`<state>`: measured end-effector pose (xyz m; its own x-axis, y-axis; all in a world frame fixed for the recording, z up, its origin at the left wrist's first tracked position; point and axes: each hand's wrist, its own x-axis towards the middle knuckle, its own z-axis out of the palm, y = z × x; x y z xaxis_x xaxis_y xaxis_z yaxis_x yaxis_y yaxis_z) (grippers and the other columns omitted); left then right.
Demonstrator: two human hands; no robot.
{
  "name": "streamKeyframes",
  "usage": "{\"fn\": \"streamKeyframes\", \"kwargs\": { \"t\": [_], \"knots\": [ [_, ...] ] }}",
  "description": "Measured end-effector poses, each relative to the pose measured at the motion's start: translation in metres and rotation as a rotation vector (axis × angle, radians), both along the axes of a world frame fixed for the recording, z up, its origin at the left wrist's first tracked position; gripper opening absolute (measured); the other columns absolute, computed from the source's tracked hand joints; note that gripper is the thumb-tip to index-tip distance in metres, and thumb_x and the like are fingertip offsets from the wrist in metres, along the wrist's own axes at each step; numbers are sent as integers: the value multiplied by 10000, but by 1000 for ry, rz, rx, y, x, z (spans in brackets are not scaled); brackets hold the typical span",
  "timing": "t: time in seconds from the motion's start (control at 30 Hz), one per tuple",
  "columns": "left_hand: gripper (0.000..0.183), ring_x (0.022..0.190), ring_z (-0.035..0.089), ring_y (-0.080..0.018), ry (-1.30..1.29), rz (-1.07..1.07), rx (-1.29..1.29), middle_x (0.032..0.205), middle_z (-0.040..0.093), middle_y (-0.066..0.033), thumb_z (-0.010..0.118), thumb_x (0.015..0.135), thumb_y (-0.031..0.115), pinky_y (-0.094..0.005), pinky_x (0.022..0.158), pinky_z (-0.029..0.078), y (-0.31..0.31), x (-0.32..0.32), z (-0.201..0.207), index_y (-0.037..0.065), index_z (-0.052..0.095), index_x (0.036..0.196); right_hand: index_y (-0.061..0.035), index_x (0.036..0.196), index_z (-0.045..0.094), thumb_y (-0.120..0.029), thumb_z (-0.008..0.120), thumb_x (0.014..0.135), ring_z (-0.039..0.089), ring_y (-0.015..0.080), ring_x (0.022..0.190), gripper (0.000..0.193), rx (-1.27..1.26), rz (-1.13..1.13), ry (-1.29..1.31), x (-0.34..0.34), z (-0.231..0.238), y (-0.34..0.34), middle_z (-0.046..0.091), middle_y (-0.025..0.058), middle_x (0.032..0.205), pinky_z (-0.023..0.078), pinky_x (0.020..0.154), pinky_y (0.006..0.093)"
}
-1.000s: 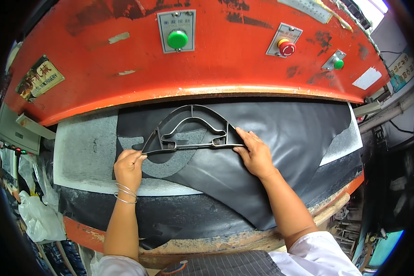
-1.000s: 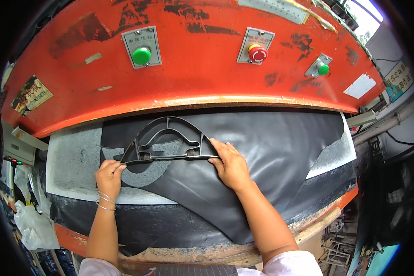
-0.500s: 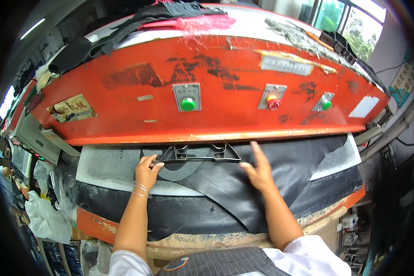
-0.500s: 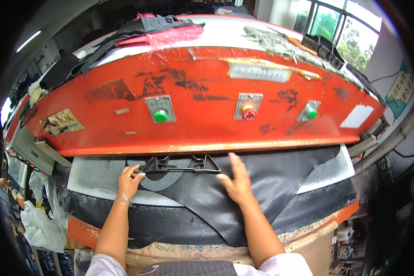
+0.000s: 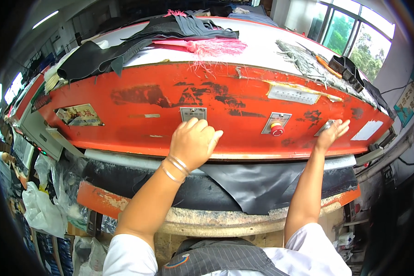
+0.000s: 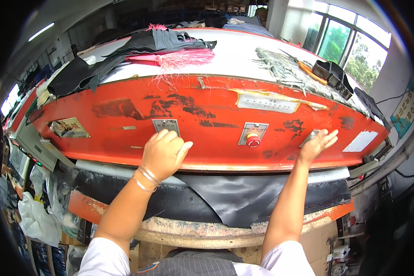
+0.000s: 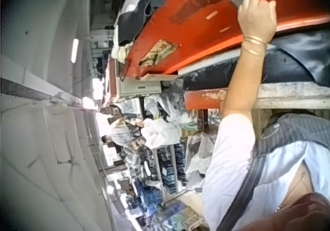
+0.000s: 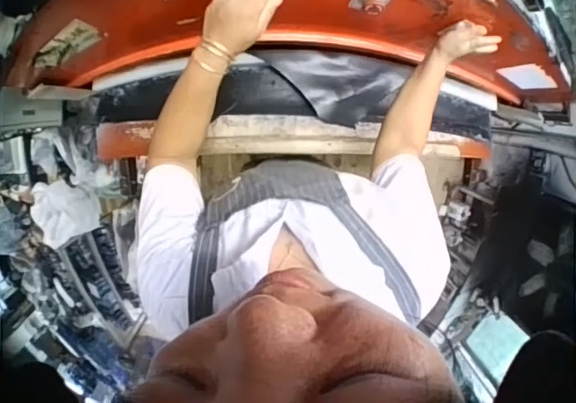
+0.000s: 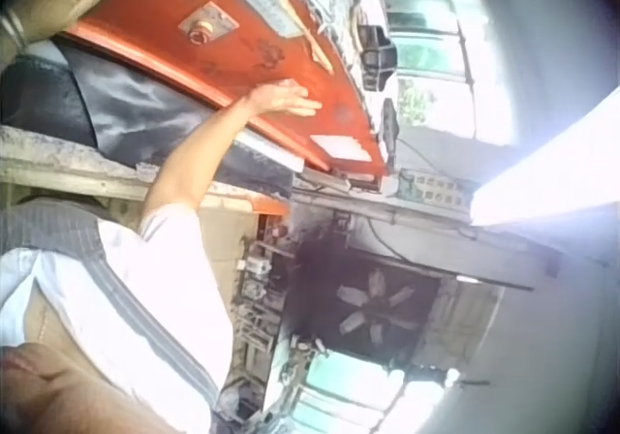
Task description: Operating a hydraulic press to cut components from a leather sheet using metal dies.
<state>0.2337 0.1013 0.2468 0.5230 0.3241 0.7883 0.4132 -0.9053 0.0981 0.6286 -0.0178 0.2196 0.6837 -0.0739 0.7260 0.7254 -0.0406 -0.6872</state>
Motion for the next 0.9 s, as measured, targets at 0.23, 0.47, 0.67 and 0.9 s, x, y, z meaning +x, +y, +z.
{"fn": "streamKeyframes", "kwargs": {
  "t": [0.23,0.47,0.67,0.9],
  "knots": [
    [291,761,604,-277,381,-81,-715,761,598,-69,599,914,362,-409,668,510,-108,-83,-110,141,696,750,-63,1302,547,-388,761,788,444,386,1312,645,-844,1001,-295,-174,-86,-105,520,197,1353,355,1084,486],
    [182,816,613,-255,268,108,-638,789,618,-48,638,843,292,-396,742,507,-181,-96,-155,123,702,831,-49,1122,628,-190,727,724,593,286,877,433,-1193,1014,-541,-296,-134,-140,614,112,941,493,741,379],
    [163,828,602,-269,237,138,-663,805,620,-59,628,807,254,-413,756,479,-180,-98,-162,106,680,760,-42,1035,641,-92,646,715,594,286,805,324,-1135,1025,-500,-305,-128,-138,577,107,845,501,696,389],
    [234,858,632,-266,453,-82,-936,862,670,-67,631,856,330,-392,804,502,-219,-157,-170,132,744,908,-61,1085,667,-299,693,818,656,340,925,359,-1491,1547,-217,-300,-91,-143,680,130,967,533,804,427]
  ]
}}
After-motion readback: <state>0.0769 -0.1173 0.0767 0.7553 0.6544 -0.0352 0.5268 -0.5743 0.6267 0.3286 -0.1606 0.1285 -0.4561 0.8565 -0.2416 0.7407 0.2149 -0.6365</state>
